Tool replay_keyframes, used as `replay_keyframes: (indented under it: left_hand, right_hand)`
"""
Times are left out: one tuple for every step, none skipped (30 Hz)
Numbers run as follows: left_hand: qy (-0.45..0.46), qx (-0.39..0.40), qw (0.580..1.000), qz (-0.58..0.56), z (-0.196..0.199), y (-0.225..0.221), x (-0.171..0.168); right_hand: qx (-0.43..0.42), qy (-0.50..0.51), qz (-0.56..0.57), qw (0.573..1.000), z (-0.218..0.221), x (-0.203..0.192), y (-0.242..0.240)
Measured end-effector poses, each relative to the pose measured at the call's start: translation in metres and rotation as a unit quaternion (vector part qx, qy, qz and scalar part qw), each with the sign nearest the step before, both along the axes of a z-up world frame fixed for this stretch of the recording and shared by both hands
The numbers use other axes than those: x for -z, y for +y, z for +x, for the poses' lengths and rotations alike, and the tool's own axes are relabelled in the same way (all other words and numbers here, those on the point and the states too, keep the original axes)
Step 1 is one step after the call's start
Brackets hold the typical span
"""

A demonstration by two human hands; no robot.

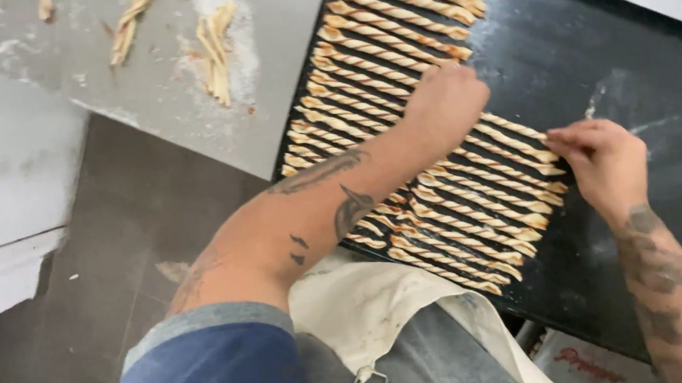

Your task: Twisting strips of dough into spiral shapes and arranging them in rows on a baking tray

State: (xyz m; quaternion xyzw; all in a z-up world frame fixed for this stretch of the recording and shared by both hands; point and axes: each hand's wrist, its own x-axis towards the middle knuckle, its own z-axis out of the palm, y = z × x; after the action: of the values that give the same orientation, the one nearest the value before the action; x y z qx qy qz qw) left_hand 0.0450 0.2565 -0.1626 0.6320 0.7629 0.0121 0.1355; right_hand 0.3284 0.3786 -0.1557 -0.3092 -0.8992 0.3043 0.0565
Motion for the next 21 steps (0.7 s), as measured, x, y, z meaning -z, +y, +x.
replay_keyframes:
  left_hand:
    - [0.009, -0.01, 1.0, 0.001, -0.004, -0.014, -0.006]
    - [-0.036, -0.005, 0.997, 0.065, -0.003, -0.03, -0.01]
    - [-0.08, 0.0, 0.988, 0.129, -0.002, -0.044, -0.015]
    - [-0.076, -0.002, 0.989, 0.13, -0.009, -0.061, -0.024]
    - [-0.195, -0.04, 0.971, 0.134, -0.015, -0.076, -0.034]
    - [-0.314, -0.076, 0.936, 0.138, -0.02, -0.09, -0.043]
    - [-0.312, -0.077, 0.936, 0.142, -0.04, -0.107, -0.069]
    - [-0.342, -0.156, 0.923, 0.087, -0.058, -0.126, -0.095]
    - [-0.369, -0.233, 0.899, 0.031, -0.076, -0.144, -0.119]
    - [-0.371, -0.233, 0.898, 0.032, -0.101, -0.163, -0.117]
    - [-0.329, -0.294, 0.896, 0.047, -0.127, -0.18, -0.115]
    - [-0.286, -0.352, 0.889, 0.06, -0.151, -0.197, -0.112]
    - [-0.289, -0.35, 0.889, 0.06, -0.175, -0.217, -0.098]
    - [-0.195, -0.387, 0.901, 0.025, -0.2, -0.236, -0.083]
    - [-0.098, -0.419, 0.903, -0.009, -0.226, -0.253, -0.069]
    - [-0.1, -0.413, 0.905, -0.01, -0.237, -0.263, -0.057]
    - [-0.106, -0.425, 0.899, -0.021, -0.248, -0.273, -0.045]
    - [-0.113, -0.437, 0.892, -0.034, -0.257, -0.283, -0.033]
    - [-0.115, -0.431, 0.894, -0.035, -0.26, -0.284, -0.032]
    - [-0.123, -0.417, 0.9, -0.029, -0.263, -0.284, -0.031]
    - [-0.13, -0.403, 0.906, -0.023, -0.265, -0.284, -0.03]
  right_hand:
    - [-0.01, 0.009, 0.001, 1.0, 0.001, 0.001, -0.005]
    - [0.015, 0.019, 0.023, 0.999, 0.007, 0.001, -0.012]
    - [0.04, 0.029, 0.045, 0.998, 0.013, 0.001, -0.019]
    - [0.037, 0.033, 0.045, 0.998, 0.015, -0.005, -0.028]
    - [0.093, 0.033, 0.022, 0.995, 0.017, -0.011, -0.036]
    - [0.148, 0.031, -0.001, 0.989, 0.02, -0.018, -0.042]
    - [0.146, 0.034, 0.002, 0.989, 0.024, -0.02, -0.052]
    - [0.175, 0.075, -0.013, 0.982, 0.032, -0.022, -0.062]
    - [0.205, 0.116, -0.028, 0.972, 0.038, -0.024, -0.071]
    - [0.204, 0.114, -0.026, 0.972, 0.044, -0.027, -0.083]
    - [0.23, 0.103, -0.013, 0.968, 0.049, -0.03, -0.096]
    - [0.257, 0.091, 0.001, 0.962, 0.055, -0.034, -0.109]
    - [0.259, 0.088, 0.003, 0.962, 0.054, -0.036, -0.122]
    - [0.287, 0.079, -0.014, 0.955, 0.053, -0.037, -0.136]
    - [0.314, 0.071, -0.031, 0.946, 0.052, -0.038, -0.149]
    - [0.32, 0.069, -0.029, 0.944, 0.046, -0.037, -0.162]
    - [0.327, 0.085, -0.061, 0.939, 0.039, -0.036, -0.174]
    - [0.335, 0.1, -0.094, 0.932, 0.034, -0.034, -0.187]
    - [0.341, 0.098, -0.092, 0.93, 0.023, -0.037, -0.197]
    - [0.353, 0.094, -0.108, 0.925, 0.012, -0.04, -0.207]
    - [0.364, 0.089, -0.125, 0.919, 0.0, -0.043, -0.216]
